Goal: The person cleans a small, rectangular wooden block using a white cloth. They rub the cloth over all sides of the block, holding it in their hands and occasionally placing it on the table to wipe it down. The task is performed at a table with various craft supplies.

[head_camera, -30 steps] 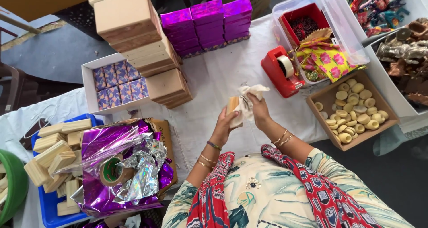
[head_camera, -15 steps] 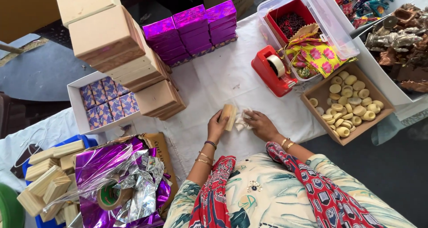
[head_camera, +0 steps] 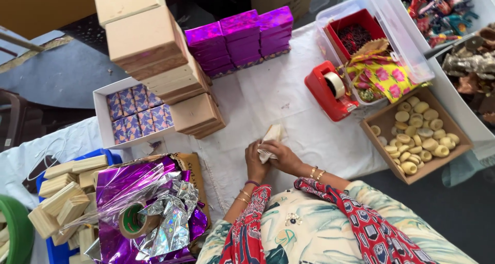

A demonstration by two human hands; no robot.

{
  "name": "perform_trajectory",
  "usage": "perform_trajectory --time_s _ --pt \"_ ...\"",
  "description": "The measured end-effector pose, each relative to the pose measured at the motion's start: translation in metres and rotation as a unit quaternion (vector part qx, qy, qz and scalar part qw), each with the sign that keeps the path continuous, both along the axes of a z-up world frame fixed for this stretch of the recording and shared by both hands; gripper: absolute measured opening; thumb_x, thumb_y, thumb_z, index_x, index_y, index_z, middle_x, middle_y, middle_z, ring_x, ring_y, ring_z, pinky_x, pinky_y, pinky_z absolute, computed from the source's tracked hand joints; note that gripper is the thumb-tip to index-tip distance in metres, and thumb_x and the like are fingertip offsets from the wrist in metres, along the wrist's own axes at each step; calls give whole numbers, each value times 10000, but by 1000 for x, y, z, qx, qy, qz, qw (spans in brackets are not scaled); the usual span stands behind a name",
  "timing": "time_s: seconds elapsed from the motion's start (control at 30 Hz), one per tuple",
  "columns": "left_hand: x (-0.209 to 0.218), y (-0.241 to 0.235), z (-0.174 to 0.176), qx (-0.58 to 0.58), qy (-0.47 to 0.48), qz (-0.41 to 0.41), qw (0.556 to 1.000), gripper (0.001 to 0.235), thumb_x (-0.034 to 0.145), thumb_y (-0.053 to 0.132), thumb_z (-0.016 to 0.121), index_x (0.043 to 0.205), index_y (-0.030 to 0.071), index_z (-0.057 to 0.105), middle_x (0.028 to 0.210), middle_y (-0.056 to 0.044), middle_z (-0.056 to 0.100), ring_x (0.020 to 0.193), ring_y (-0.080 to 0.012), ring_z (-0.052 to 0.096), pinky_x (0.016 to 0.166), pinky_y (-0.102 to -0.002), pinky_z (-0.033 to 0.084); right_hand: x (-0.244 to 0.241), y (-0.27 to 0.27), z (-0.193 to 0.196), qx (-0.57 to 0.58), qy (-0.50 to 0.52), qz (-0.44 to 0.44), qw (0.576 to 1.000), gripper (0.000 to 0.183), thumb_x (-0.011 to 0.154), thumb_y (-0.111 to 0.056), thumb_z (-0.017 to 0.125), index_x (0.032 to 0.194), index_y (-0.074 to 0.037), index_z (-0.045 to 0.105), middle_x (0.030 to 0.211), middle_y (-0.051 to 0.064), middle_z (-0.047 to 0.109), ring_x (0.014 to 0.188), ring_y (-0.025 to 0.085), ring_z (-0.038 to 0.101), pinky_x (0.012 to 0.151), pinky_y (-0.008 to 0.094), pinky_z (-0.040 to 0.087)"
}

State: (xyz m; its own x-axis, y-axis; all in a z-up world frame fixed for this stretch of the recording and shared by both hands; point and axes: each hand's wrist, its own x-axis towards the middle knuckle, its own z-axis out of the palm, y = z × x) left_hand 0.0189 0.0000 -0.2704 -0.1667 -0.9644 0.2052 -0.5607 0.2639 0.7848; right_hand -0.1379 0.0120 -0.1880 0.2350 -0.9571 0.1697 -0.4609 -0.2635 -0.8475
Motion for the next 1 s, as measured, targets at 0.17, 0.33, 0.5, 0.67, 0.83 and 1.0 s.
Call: perform_trajectory --time_s 0.17,0.33,0.5,0.67,0.83,1.0 --pt "1 1 28 43 15 29 999 673 663 175 877 1273 67 612 1255 -142 626 1166 -366 581 1022 -448 483 -19 -23 -18 25 77 -125 989 496 807 40 657 1284 -93 645 1397 124 626 1207 350 656 1028 402 555" --pt "13 -3 -40 38 57 10 998 569 780 118 802 1311 26 617 1327 -139 613 1232 -343 596 1052 -408 509 23 1 -30 -22 83 50 995 371 803 -20 753 1139 -63 599 1390 162 593 1256 362 611 1050 424 517" --pt "9 -2 2 23 14 12 1000 580 728 123 816 1259 -2 620 1310 -165 610 1218 -366 582 1050 -424 501 5 -10 -31 -13 176 -59 983 574 859 -262 714 1386 -118 539 1455 154 519 1375 341 449 1138 533 327" --pt "3 -5 25 25 -5 12 1000 681 608 230 910 1163 -33 616 1204 -208 600 1126 -394 565 994 -456 469 5 -13 -40 -30 308 -141 940 601 1043 -388 508 1572 -116 422 1659 143 346 1540 341 260 1232 568 140" --pt "6 -7 26 24 -23 -1 999 586 703 242 893 1187 18 649 1202 -152 623 1136 -360 580 1016 -438 484 3 -25 -37 -25 410 -20 911 605 1001 -406 465 1542 -141 400 1643 66 307 1547 249 188 1192 615 -5" --pt "10 -2 30 37 0 -4 999 622 652 258 910 1174 32 659 1187 -146 619 1124 -353 585 991 -436 487 -6 -35 -39 -29 425 -104 899 614 992 -337 495 1566 -139 409 1669 63 346 1573 252 201 1225 586 13"
